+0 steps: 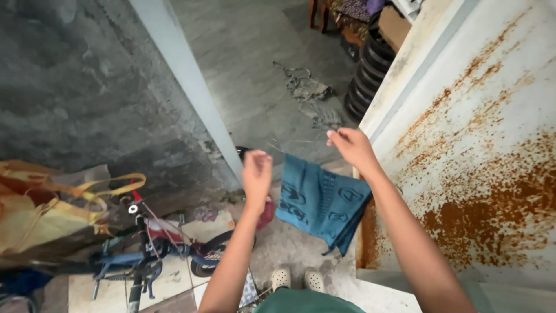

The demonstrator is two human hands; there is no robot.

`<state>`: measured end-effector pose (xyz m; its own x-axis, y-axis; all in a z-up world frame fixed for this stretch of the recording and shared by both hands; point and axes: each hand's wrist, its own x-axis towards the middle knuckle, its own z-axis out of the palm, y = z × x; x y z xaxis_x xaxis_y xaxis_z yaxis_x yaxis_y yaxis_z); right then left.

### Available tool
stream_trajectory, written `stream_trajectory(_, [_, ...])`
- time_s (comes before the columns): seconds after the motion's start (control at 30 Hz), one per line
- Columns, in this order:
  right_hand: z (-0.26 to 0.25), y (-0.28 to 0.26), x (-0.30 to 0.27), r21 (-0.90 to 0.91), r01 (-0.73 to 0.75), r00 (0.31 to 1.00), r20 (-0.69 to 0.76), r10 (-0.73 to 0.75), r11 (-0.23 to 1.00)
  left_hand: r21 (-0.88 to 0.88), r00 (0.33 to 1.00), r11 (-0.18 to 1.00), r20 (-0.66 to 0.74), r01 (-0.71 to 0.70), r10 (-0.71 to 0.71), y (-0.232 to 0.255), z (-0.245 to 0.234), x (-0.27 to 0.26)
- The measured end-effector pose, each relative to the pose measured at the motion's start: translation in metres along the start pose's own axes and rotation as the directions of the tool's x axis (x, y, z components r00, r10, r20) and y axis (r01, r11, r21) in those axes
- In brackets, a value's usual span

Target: Hanging various pieces of laundry on hangers and a drying rack in an outdoor area.

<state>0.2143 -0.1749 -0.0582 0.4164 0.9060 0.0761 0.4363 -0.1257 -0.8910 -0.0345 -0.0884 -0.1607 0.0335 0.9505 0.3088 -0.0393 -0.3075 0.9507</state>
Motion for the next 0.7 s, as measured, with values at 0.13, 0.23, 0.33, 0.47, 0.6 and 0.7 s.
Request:
stream_trajectory(0.13, [-0.016,-0.014,-0.019,0.077,-0.044,0.999,-0.023,0.046,0.996,0.124,0.958,0.981,0.226,0.149,-0.174,-0.065,0.037,-0.013])
stream_trajectory(0.23, [-0.032,-0.018,-0.030,0.067,-0.130,0.990,-0.041,0.133,0.989,0.000,0.933,0.993,0.342,-0.117,0.110,-0.059,0.063,-0.015])
stream_trajectory(0.33, [-0.043,-0.003,-0.036,0.120,-0.114,0.990,-0.072,0.124,0.986,-0.038,0.941,0.986,0.307,0.164,-0.144,-0.008,0.069,-0.016])
stream_trajectory(0.47, [-0.055,0.012,-0.050,0.122,-0.033,0.987,-0.150,0.052,0.992,0.242,0.946,0.966,0.281,0.094,-0.163,0.022,0.075,-0.009])
stream_trajectory(0.6, [-0.064,0.018,-0.062,-0.082,-0.002,0.967,-0.256,-0.019,0.997,0.050,0.902,0.994,0.420,0.093,-0.105,-0.014,0.089,0.003])
stream_trajectory(0.7, [-0.070,0.050,-0.058,-0.048,-0.108,0.956,-0.281,0.090,0.993,-0.219,0.859,0.951,0.506,0.218,-0.080,-0.029,0.096,0.013])
